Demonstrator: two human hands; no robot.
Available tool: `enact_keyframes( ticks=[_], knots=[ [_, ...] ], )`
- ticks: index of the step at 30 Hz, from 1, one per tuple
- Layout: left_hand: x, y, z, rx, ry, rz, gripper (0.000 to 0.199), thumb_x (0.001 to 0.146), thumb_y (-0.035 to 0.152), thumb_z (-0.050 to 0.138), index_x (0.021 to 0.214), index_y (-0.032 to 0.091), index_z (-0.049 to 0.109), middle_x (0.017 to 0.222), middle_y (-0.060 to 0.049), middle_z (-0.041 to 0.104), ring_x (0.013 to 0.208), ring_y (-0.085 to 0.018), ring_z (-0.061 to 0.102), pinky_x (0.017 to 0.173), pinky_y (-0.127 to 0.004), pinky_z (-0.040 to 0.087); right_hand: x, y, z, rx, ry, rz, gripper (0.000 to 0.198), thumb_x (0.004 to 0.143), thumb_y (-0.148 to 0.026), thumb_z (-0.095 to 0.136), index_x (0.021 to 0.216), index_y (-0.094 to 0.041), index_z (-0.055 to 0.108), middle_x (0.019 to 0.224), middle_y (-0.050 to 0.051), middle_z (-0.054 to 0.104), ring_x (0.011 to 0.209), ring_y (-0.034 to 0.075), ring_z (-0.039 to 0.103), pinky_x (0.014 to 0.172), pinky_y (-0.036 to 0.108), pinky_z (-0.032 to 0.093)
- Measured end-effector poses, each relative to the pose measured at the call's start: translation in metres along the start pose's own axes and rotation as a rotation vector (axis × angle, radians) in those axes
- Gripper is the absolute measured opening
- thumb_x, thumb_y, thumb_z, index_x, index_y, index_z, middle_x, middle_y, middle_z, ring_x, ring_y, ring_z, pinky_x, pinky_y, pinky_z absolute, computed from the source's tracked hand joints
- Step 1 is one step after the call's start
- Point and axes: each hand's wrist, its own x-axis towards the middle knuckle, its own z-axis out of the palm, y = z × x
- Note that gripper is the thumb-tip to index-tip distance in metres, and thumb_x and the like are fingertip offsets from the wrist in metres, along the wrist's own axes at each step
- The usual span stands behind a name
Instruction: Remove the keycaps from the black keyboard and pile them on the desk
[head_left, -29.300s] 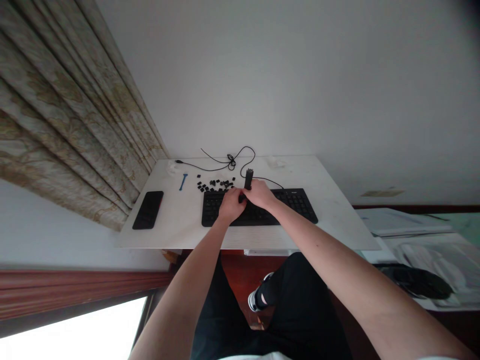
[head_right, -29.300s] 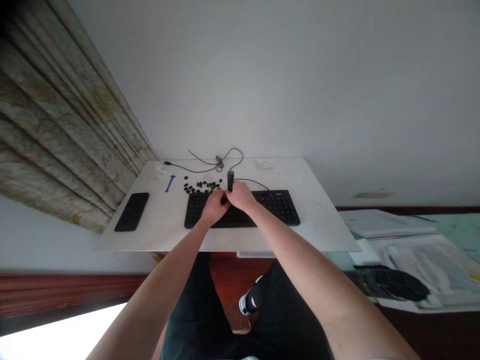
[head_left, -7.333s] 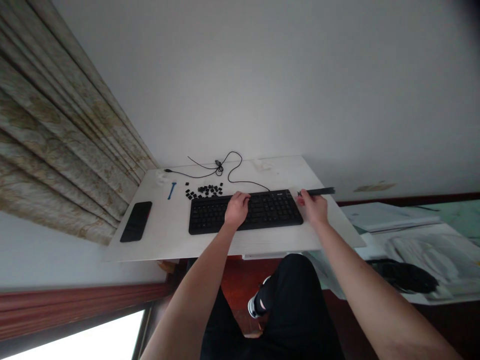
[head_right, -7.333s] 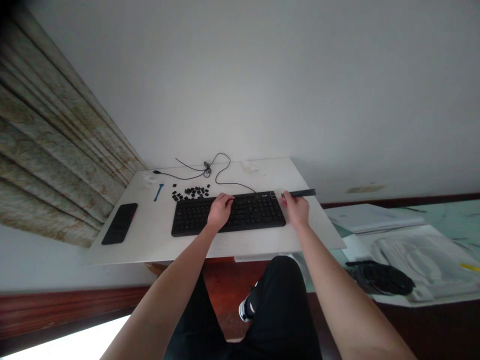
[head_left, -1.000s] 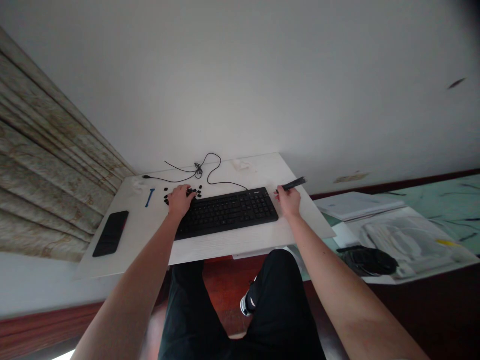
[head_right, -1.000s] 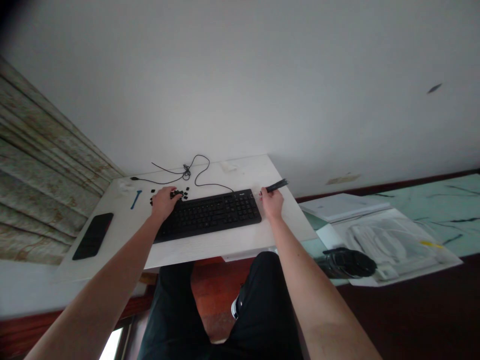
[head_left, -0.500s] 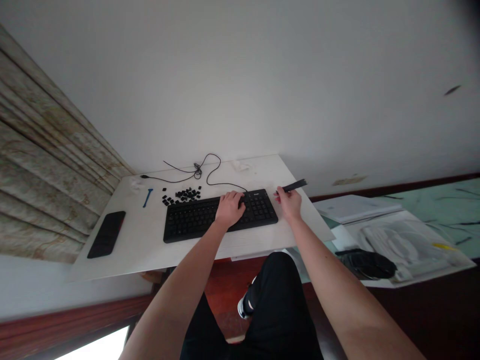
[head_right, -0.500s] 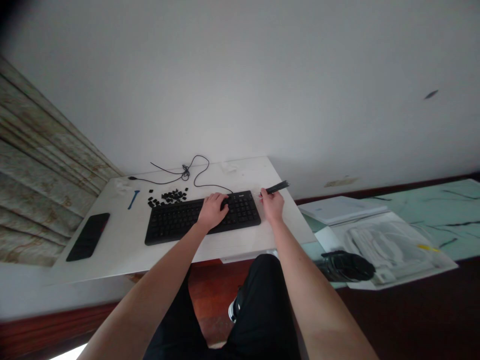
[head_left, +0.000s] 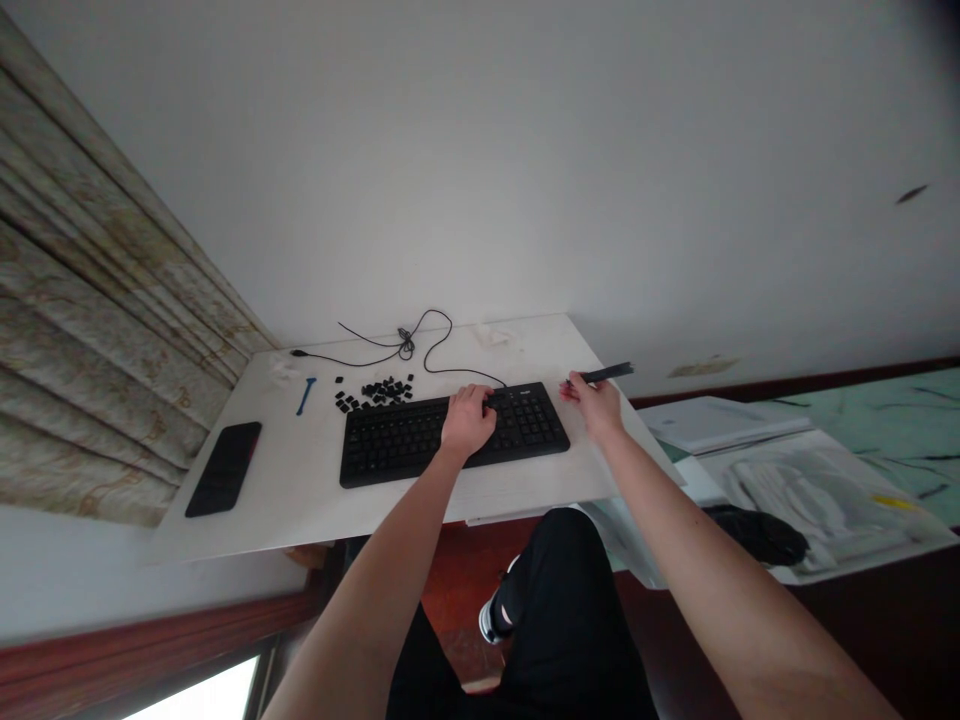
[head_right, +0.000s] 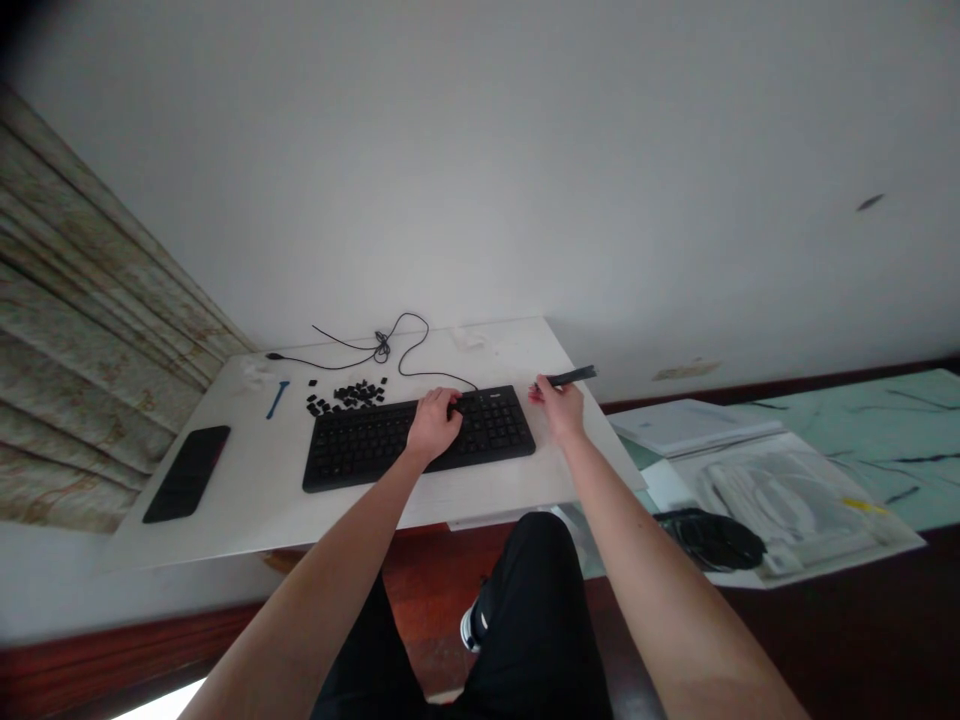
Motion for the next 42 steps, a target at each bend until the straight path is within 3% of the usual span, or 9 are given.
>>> enact_keyframes(
  ticks=[5,8,12,15,18,23,29,36,42],
  knots=[
    [-0.002,0.002,-0.001,0.008,0.015,0.027,0.036,0.082,0.013,0.06,0.118,0.019,0.06,0.112,-0.009,0.067,0.111,-0.025,0.06,0.101,-0.041,0.045,-0.031,-0.023,0.033,0.009,-0.279,0.021,0.026,0.074,-0.034,0.082,0.086,-0.018,0.066,0.074,0.005,0.073,0.07,0.019,0.074,0.073,0.034,0.066],
    [-0.003,0.004,-0.002,0.03,0.006,0.057,0.037,0.085,0.024,0.065,0.121,0.019,0.058,0.115,-0.01,0.065,0.113,-0.027,0.058,0.101,-0.043,0.045,-0.045,-0.028,0.052,-0.108,-0.389,0.04,0.023,0.078,-0.036,0.079,0.086,-0.017,0.068,0.077,0.008,0.075,0.07,0.02,0.075,0.068,0.033,0.066],
    [-0.004,0.005,-0.004,0.062,-0.008,0.08,0.04,0.087,0.039,0.07,0.12,0.019,0.059,0.114,-0.01,0.065,0.113,-0.028,0.058,0.099,-0.043,0.045,-0.048,-0.026,0.065,-0.419,-0.408,-0.081,0.026,0.08,-0.041,0.077,0.081,-0.016,0.071,0.068,0.008,0.073,0.058,0.021,0.072,0.051,0.028,0.06],
    [-0.003,0.003,-0.003,0.084,-0.002,0.066,0.023,0.093,0.033,0.063,0.112,0.019,0.063,0.11,-0.01,0.067,0.11,-0.027,0.059,0.096,-0.041,0.045,-0.045,-0.023,0.07,-0.584,-0.424,-0.187,0.024,0.082,-0.04,0.075,0.077,-0.017,0.071,0.059,0.006,0.07,0.052,0.02,0.07,0.047,0.027,0.056],
    [-0.001,0.001,-0.001,0.099,0.003,0.059,0.014,0.097,0.026,0.055,0.106,0.019,0.065,0.106,-0.009,0.068,0.106,-0.025,0.061,0.093,-0.039,0.046,-0.043,-0.023,0.077,-0.673,-0.431,-0.242,0.021,0.083,-0.037,0.072,0.072,-0.018,0.07,0.057,0.005,0.069,0.048,0.02,0.068,0.048,0.027,0.055],
    [0.0,-0.001,0.001,0.124,0.0,0.046,0.02,0.102,0.022,0.044,0.102,0.018,0.064,0.102,-0.01,0.07,0.102,-0.024,0.062,0.091,-0.039,0.045,-0.042,-0.024,0.084,-0.76,-0.397,-0.33,0.024,0.083,-0.034,0.072,0.064,-0.02,0.066,0.053,0.004,0.067,0.047,0.02,0.066,0.049,0.028,0.053],
    [0.0,-0.001,0.001,0.131,-0.007,0.046,0.022,0.102,0.022,0.042,0.104,0.019,0.063,0.105,-0.01,0.07,0.104,-0.025,0.062,0.092,-0.039,0.045,-0.046,-0.026,0.086,-0.932,-0.385,-0.404,0.029,0.083,-0.033,0.071,0.058,-0.022,0.063,0.053,0.005,0.066,0.056,0.023,0.07,0.061,0.032,0.055],
    [0.0,0.0,0.0,0.136,-0.031,0.043,0.018,0.097,0.022,0.049,0.106,0.018,0.065,0.104,-0.011,0.068,0.105,-0.027,0.061,0.093,-0.042,0.046,-0.05,-0.028,0.088,-0.914,-0.432,-0.424,0.023,0.082,-0.027,0.071,0.061,-0.022,0.063,0.059,0.004,0.069,0.059,0.022,0.069,0.059,0.028,0.051],
    [0.0,0.001,0.0,0.17,-0.07,0.067,0.017,0.094,0.026,0.056,0.107,0.019,0.066,0.11,-0.012,0.066,0.111,-0.029,0.058,0.096,-0.045,0.045,-0.056,-0.022,0.076,-0.782,-0.514,-0.447,0.012,0.085,-0.03,0.069,0.077,-0.021,0.071,0.074,0.005,0.075,0.071,0.024,0.074,0.066,0.029,0.054]
  ],
)
